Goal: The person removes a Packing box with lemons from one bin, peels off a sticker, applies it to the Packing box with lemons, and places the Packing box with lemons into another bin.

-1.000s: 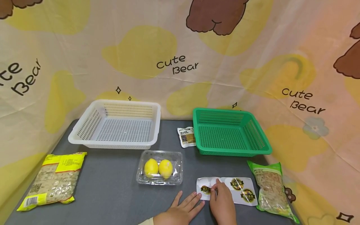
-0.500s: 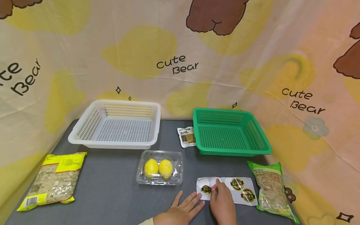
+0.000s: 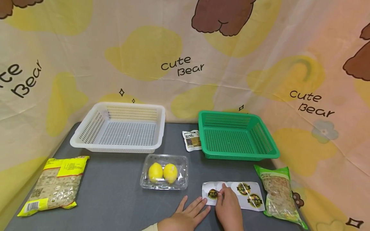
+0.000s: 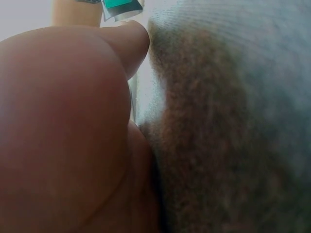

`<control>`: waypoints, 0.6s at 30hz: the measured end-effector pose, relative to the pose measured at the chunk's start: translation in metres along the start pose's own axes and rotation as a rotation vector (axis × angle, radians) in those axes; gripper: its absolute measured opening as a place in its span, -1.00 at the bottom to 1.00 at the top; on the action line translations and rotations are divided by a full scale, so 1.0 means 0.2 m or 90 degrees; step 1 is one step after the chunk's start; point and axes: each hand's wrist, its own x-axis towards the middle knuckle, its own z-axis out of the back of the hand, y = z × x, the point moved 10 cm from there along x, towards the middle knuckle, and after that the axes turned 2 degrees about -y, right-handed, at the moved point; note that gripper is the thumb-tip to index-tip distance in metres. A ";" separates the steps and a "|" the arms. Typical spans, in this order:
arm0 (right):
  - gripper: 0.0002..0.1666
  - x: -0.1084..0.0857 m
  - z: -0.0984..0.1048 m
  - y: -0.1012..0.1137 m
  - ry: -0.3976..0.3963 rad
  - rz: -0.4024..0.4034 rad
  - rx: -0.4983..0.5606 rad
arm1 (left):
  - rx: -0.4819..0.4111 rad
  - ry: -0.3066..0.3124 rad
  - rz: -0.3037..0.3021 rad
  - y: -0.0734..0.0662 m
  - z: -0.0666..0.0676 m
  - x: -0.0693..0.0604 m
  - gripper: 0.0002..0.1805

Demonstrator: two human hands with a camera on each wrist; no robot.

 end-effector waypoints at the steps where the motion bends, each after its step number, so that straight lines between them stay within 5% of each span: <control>1: -0.86 0.00 0.00 0.00 0.000 -0.001 0.001 | 0.002 0.000 0.001 0.00 0.00 0.00 -0.02; 18: -0.81 0.01 0.01 0.00 0.023 -0.017 0.033 | -0.040 0.017 0.004 0.01 -0.03 0.01 0.01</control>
